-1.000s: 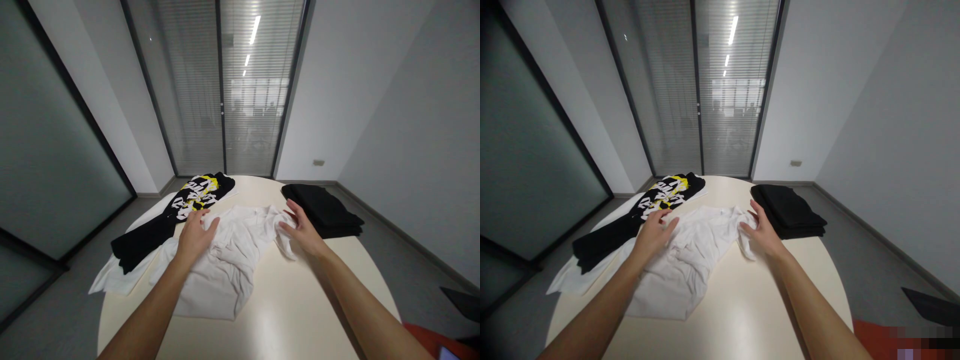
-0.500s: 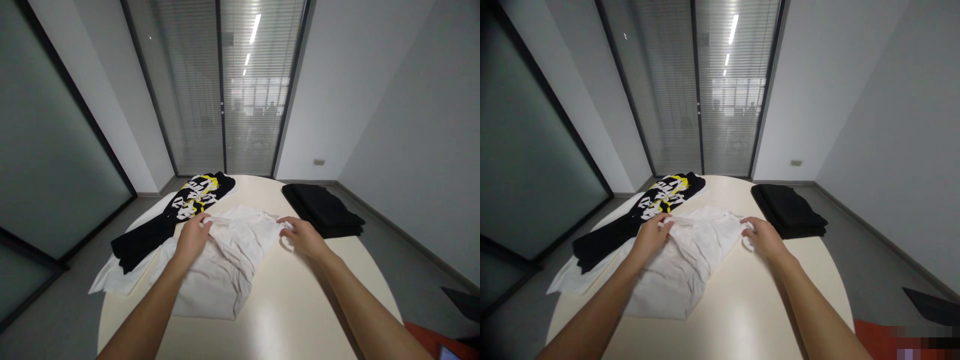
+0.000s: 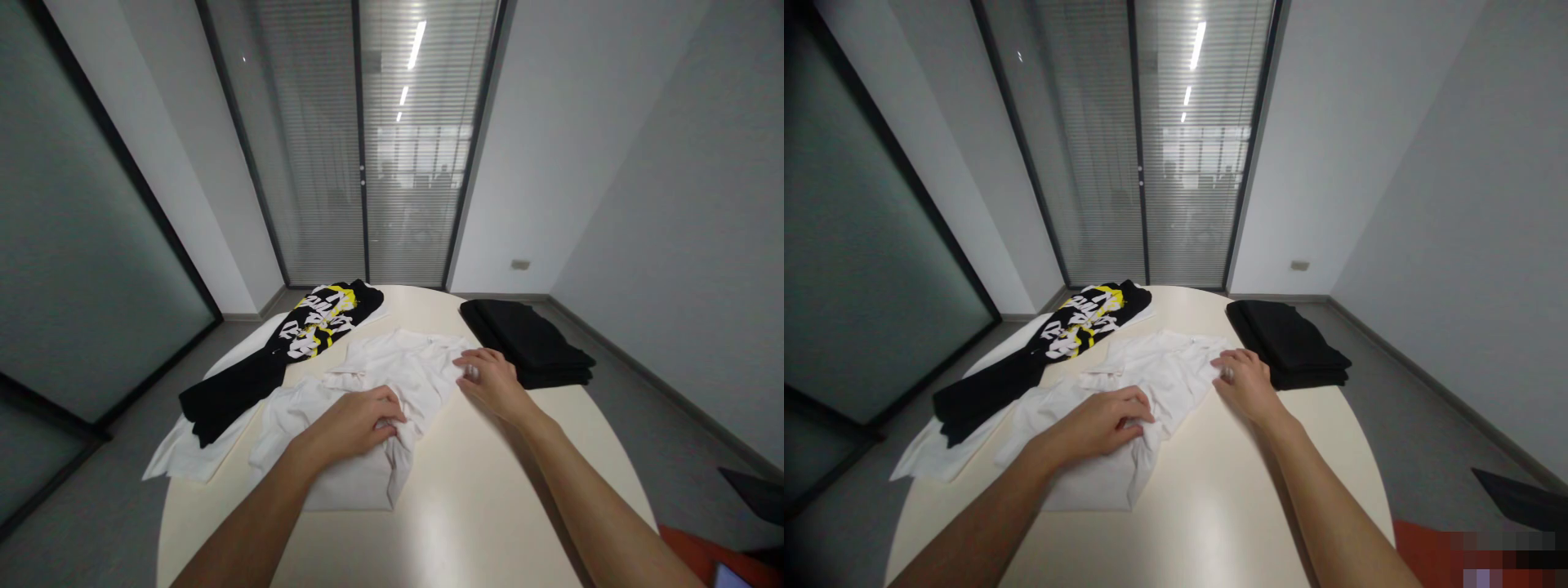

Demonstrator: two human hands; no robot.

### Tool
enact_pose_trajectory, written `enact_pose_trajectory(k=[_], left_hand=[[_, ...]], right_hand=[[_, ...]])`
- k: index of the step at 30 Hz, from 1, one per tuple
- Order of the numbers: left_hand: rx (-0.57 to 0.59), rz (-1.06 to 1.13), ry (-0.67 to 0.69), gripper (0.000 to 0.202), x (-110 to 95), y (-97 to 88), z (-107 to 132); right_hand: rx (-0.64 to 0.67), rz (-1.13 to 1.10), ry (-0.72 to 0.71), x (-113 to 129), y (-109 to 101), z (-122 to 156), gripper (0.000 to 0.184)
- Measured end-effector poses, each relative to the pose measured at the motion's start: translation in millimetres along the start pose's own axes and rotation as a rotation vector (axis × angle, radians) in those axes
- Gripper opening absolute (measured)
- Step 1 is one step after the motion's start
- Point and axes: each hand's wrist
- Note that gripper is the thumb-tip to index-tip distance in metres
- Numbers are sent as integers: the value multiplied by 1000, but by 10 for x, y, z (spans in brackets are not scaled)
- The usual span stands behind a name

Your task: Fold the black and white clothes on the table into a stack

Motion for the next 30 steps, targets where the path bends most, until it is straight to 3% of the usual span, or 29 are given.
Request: enact_pose_trajectory(k=[3,8,11,14,19,22,24,26,30], left_hand=[[-122,47,-46,17,62,-14,-28],[-718,112,-310,22,517,-194,-33],[-850,52,-490,24,723,-291,-5],[-819,-52,-544,25,634,-300,0],[-410,-215,-431,36,160,-146,-2],[-285,-251,-394,26,104,-69,6],[-316,-142,-422,19,184,-65,-6],[-400,88,-465,19,297,-96,-34],[-516,566,-567,38,475,-180,-78]], right_hand=[[24,70,25,30,-54,-10,18],[-107,91,56,-50,-106,-54,22],[-248,88,102,-70,-134,-71,27],[-255,75,162,-4,-161,-74,27],[-60,-87,111,145,-130,-43,24],[-1,-172,-7,141,-63,-17,30],[31,-198,-106,110,-25,-6,37],[64,-186,-156,79,-9,-6,31],[44,-117,-80,46,-44,-33,20]])
Point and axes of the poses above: each hand's wrist, its own z-axis away from the middle knuckle, its own y-axis out of the palm, x = y × z, and after that the axes turned 9 degrees about -x, right-handed
